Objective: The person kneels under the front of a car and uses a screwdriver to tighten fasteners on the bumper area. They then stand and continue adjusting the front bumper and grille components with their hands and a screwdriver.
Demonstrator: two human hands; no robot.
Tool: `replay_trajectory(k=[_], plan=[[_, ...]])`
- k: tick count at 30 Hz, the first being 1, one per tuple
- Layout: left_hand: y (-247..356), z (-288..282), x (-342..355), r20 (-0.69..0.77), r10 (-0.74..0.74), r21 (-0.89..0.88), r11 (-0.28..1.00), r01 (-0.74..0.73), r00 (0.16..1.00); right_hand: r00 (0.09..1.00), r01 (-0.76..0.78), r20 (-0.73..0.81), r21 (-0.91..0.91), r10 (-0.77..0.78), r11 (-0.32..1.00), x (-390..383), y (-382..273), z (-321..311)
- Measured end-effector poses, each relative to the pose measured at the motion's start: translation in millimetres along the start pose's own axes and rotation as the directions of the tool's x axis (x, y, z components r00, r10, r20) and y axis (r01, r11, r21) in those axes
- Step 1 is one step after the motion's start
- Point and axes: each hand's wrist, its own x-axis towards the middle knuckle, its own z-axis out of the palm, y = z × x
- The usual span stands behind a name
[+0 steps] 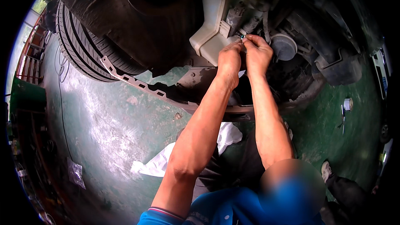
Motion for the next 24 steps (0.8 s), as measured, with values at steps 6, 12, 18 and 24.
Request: replay_trajectory(k=[6, 12, 18, 24], plan=[[-4.7, 1.6, 0.1, 0.030, 0.041, 0.035, 0.998, -0.042, 0.999, 0.985, 0.174, 0.041, -0.269, -0.169, 0.947, 0.8, -10.9, -4.5], [-5.1, 3.4, 5.4, -0.051, 0.072, -0.042, 0.996, -0.074, 0.996, 0.963, 0.265, 0.159, -0.378, -0.219, 0.887, -10.0, -28.0, -9.5], [-10.5, 13.9, 20.3, -0.129, 0.019, -0.193, 0.980, -0.044, 0.992, 0.957, 0.249, 0.241, -0.405, -0.160, 0.880, -16.6, -38.6, -20.4], [-15.5, 3.4, 28.3, 0.151, 0.030, -0.067, 0.998, -0.020, 0.988, 0.964, 0.209, 0.256, -0.564, -0.071, 0.799, -21.1, -54.5, -33.5]])
